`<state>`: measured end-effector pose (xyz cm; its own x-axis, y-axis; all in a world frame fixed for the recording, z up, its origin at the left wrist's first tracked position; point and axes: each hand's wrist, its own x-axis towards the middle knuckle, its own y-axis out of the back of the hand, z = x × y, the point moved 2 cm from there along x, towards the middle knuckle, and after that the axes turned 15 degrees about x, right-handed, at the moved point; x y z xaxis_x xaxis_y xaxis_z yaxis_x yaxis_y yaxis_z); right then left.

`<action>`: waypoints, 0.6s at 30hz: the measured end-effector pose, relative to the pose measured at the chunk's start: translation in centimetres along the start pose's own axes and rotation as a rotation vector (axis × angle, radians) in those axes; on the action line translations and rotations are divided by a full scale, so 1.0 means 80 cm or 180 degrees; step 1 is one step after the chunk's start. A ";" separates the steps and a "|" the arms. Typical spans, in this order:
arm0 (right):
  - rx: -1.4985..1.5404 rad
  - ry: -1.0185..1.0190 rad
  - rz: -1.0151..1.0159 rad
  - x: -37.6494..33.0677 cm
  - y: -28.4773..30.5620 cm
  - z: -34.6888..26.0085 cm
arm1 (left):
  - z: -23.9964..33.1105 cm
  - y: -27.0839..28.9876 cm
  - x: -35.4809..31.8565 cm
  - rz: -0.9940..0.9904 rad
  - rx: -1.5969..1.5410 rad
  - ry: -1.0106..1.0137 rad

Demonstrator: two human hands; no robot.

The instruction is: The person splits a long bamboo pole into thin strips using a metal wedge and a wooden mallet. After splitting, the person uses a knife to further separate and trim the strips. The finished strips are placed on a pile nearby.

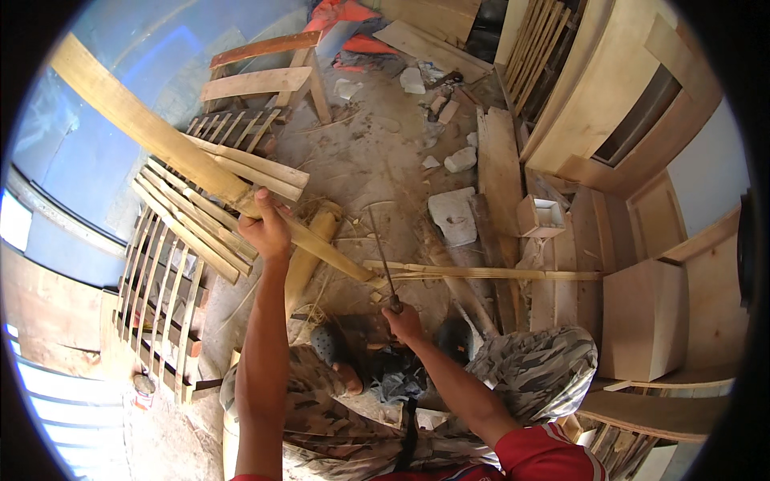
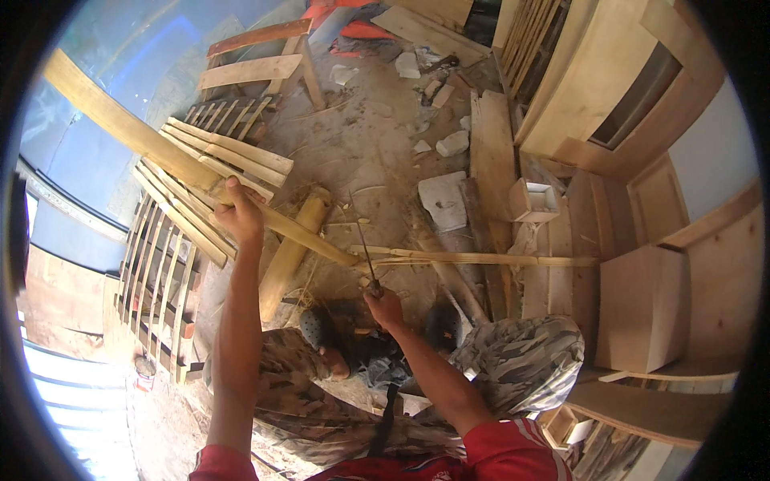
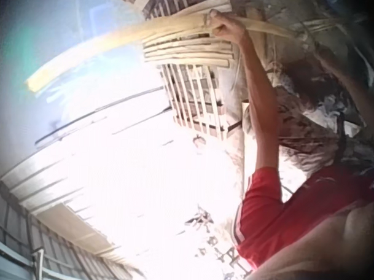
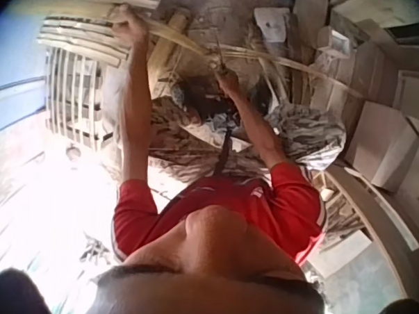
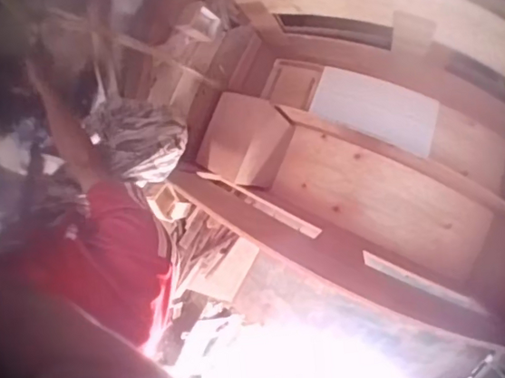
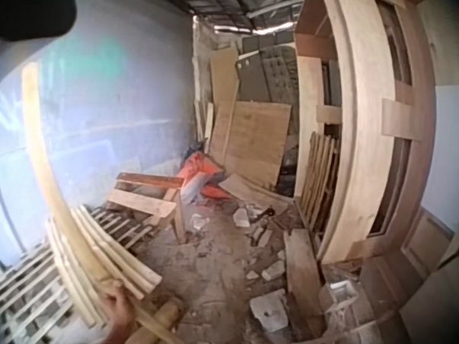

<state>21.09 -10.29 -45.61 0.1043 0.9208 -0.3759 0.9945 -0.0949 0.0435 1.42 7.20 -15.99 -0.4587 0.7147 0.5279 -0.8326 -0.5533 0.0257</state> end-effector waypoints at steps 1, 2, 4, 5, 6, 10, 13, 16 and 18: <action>0.0179 0.0521 0.0237 0.002 -0.005 -0.002 | 0.002 -0.002 -0.003 -0.0049 0.0012 0.0003; 0.0357 0.1042 0.0473 0.001 -0.006 -0.003 | 0.005 -0.004 -0.005 -0.0096 0.0025 0.0006; -0.0480 -0.0147 0.0121 -0.003 0.000 0.030 | 0.007 -0.009 -0.007 -0.0114 -0.0058 0.0031; -0.0888 -0.0741 -0.0057 -0.003 0.006 0.053 | 0.006 -0.008 -0.008 -0.0120 -0.0019 0.0038; -0.0707 -0.1145 -0.0168 -0.004 0.012 0.072 | 0.003 -0.001 -0.007 -0.0118 0.0036 0.0044; 0.1054 -0.2206 -0.0559 -0.002 0.027 0.069 | 0.006 0.000 -0.005 -0.0072 0.0365 0.0086; 0.1157 -0.2061 -0.0631 0.001 0.025 0.027 | -0.005 0.009 0.004 0.0094 0.0298 0.0129; -0.0567 -0.0791 -0.0388 -0.015 0.015 -0.021 | -0.005 0.010 0.001 0.0058 0.0360 0.0080; -0.0603 0.0351 0.0153 -0.017 0.009 -0.043 | -0.006 0.006 0.000 0.0002 0.0385 0.0070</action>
<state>21.61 -10.33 -41.89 0.1402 0.9537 -0.2660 0.9687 -0.0766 0.2360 0.86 7.12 -16.42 -0.4672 0.7228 0.5092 -0.7893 -0.6005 0.1282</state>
